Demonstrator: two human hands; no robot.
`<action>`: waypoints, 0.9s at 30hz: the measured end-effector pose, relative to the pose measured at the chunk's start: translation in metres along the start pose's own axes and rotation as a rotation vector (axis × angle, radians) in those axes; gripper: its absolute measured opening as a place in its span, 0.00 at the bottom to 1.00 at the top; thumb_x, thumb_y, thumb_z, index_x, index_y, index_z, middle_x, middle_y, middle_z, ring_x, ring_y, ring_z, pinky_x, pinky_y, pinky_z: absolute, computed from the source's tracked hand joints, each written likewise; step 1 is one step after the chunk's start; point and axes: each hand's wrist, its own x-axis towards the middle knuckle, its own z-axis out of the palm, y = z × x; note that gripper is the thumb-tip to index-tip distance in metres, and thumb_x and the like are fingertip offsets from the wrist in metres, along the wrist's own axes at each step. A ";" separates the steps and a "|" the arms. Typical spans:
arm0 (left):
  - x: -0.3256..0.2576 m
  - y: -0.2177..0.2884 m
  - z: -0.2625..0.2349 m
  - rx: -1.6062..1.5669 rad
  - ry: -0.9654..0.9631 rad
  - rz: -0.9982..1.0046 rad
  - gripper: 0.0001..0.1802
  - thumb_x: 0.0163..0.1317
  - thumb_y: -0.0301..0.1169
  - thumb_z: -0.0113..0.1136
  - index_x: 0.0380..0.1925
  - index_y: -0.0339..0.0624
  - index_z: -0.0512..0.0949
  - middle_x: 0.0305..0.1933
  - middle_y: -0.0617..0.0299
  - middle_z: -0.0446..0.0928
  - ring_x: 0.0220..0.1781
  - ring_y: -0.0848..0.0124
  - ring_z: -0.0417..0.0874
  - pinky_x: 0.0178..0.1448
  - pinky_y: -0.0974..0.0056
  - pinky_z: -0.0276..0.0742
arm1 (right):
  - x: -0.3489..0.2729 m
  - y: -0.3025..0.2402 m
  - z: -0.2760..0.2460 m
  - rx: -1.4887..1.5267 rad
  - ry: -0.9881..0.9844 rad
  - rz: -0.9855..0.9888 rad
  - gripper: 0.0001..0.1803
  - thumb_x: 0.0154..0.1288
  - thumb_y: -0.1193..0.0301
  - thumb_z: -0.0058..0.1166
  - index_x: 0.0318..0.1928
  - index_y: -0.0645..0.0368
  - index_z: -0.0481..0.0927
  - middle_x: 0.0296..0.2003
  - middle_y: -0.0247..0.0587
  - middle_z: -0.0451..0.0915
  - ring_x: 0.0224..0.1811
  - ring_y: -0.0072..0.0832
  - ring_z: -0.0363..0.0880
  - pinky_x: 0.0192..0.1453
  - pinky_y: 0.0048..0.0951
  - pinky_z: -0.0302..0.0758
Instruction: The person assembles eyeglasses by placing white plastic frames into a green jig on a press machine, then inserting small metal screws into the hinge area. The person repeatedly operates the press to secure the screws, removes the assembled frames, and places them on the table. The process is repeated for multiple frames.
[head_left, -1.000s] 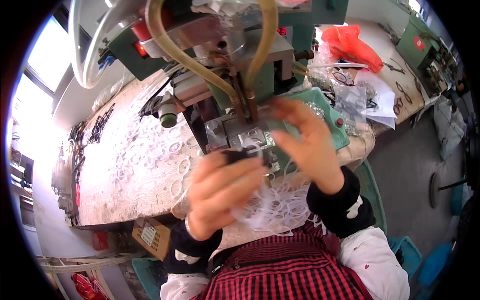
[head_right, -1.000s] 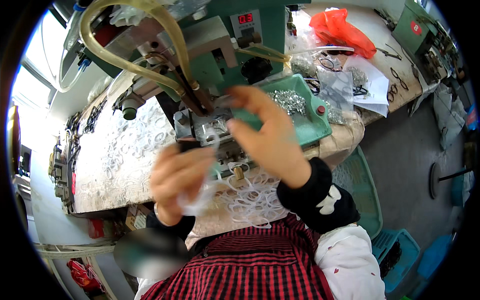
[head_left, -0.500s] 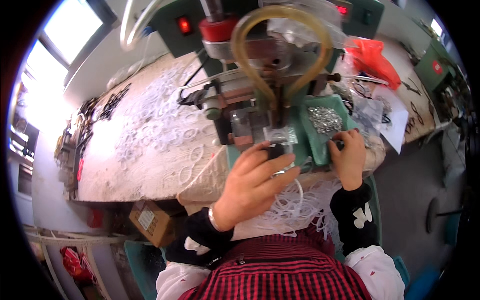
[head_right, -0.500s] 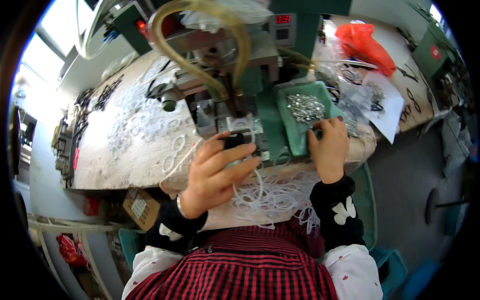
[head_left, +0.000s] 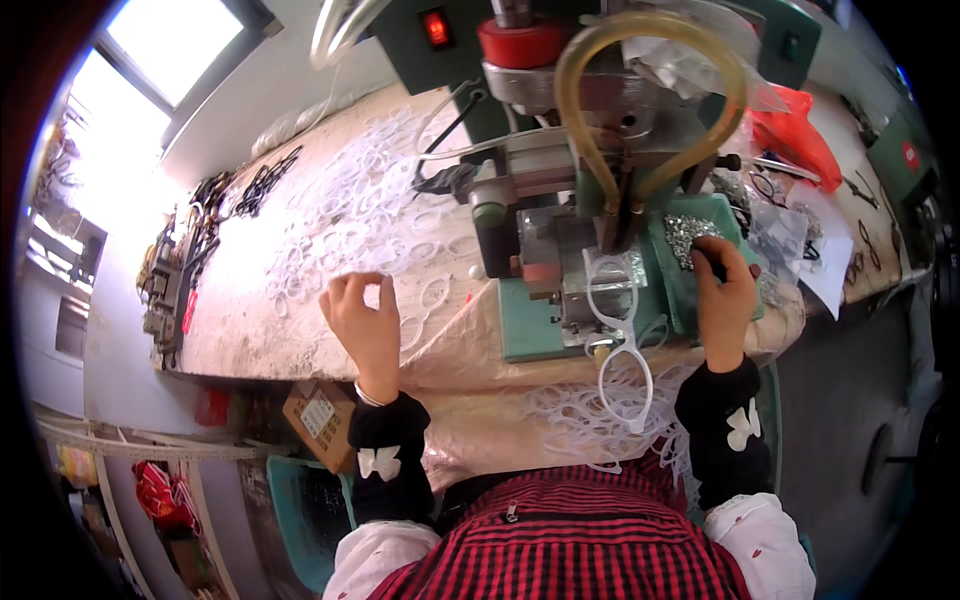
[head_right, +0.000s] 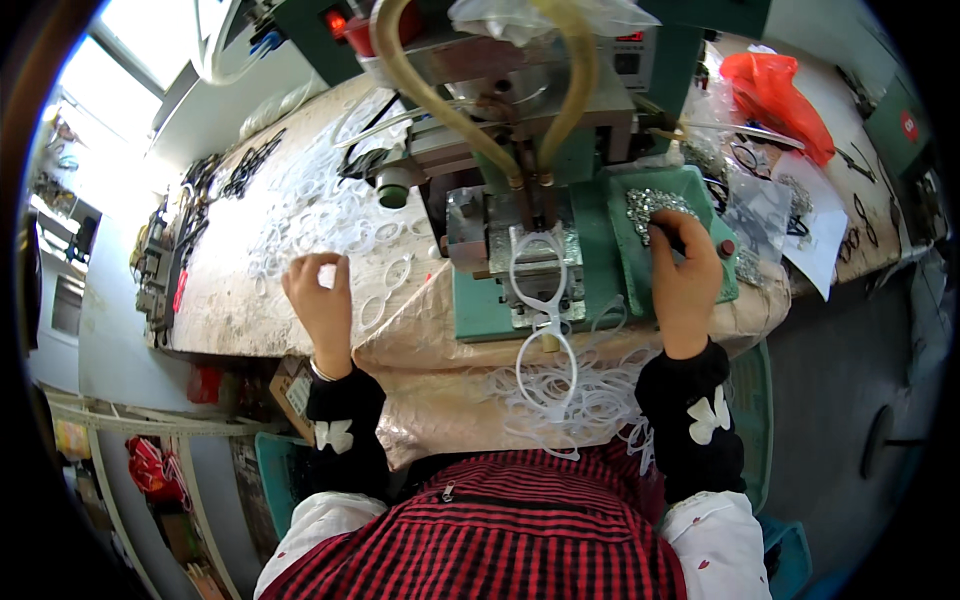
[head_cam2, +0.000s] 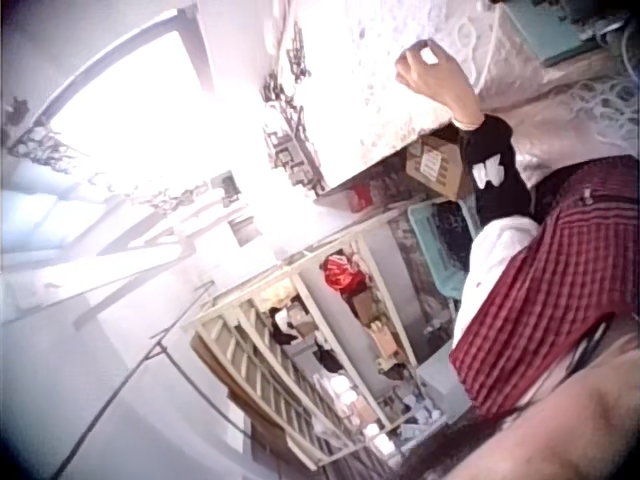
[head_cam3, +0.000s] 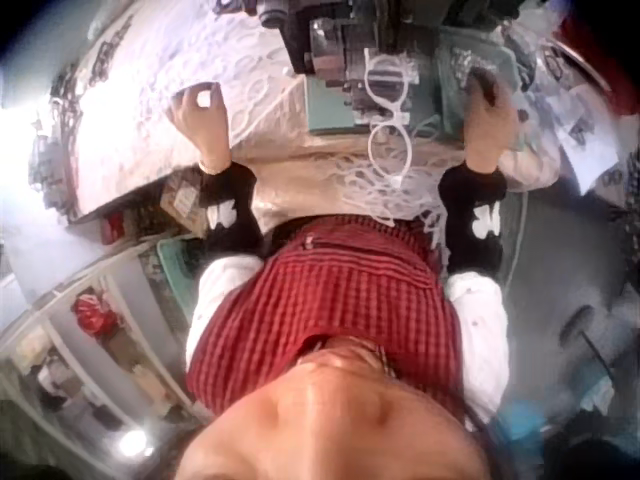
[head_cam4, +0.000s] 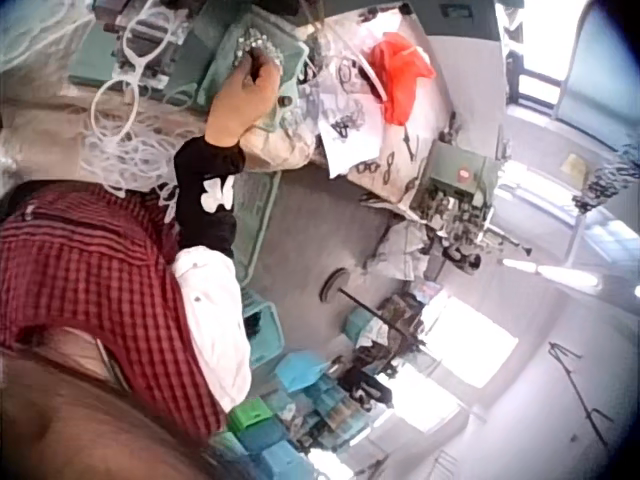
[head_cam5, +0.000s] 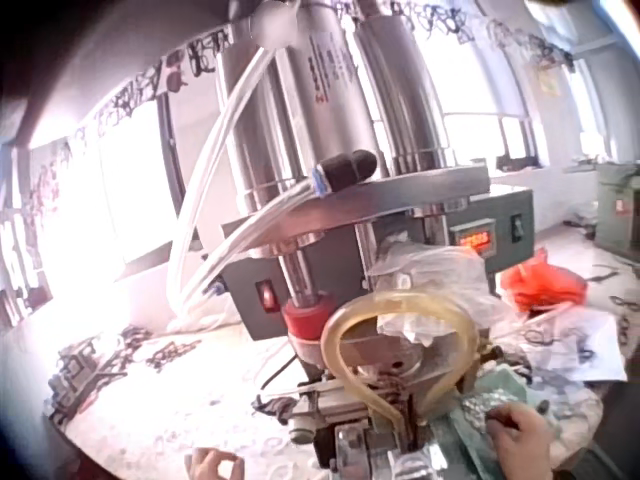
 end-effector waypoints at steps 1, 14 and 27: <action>-0.013 -0.010 0.014 -0.026 -0.053 0.004 0.05 0.54 0.27 0.70 0.30 0.44 0.83 0.39 0.55 0.78 0.47 0.54 0.75 0.55 0.53 0.69 | -0.002 0.002 -0.001 -0.048 0.041 -0.049 0.09 0.65 0.80 0.60 0.45 0.63 0.83 0.37 0.43 0.85 0.40 0.31 0.85 0.53 0.28 0.78; -0.007 0.004 0.052 -0.901 -0.205 -0.451 0.11 0.79 0.35 0.50 0.45 0.38 0.76 0.26 0.69 0.71 0.26 0.80 0.67 0.31 0.72 0.63 | -0.024 -0.034 -0.045 0.128 -0.014 0.006 0.06 0.61 0.81 0.61 0.39 0.64 0.85 0.37 0.39 0.85 0.42 0.29 0.82 0.49 0.28 0.75; -0.024 0.075 0.029 -1.370 -0.466 -0.815 0.21 0.80 0.50 0.43 0.37 0.44 0.70 0.32 0.59 0.77 0.30 0.71 0.73 0.33 0.63 0.74 | -0.006 -0.086 0.040 0.705 -0.156 0.168 0.21 0.60 0.83 0.62 0.55 0.65 0.77 0.39 0.34 0.81 0.44 0.19 0.78 0.51 0.22 0.74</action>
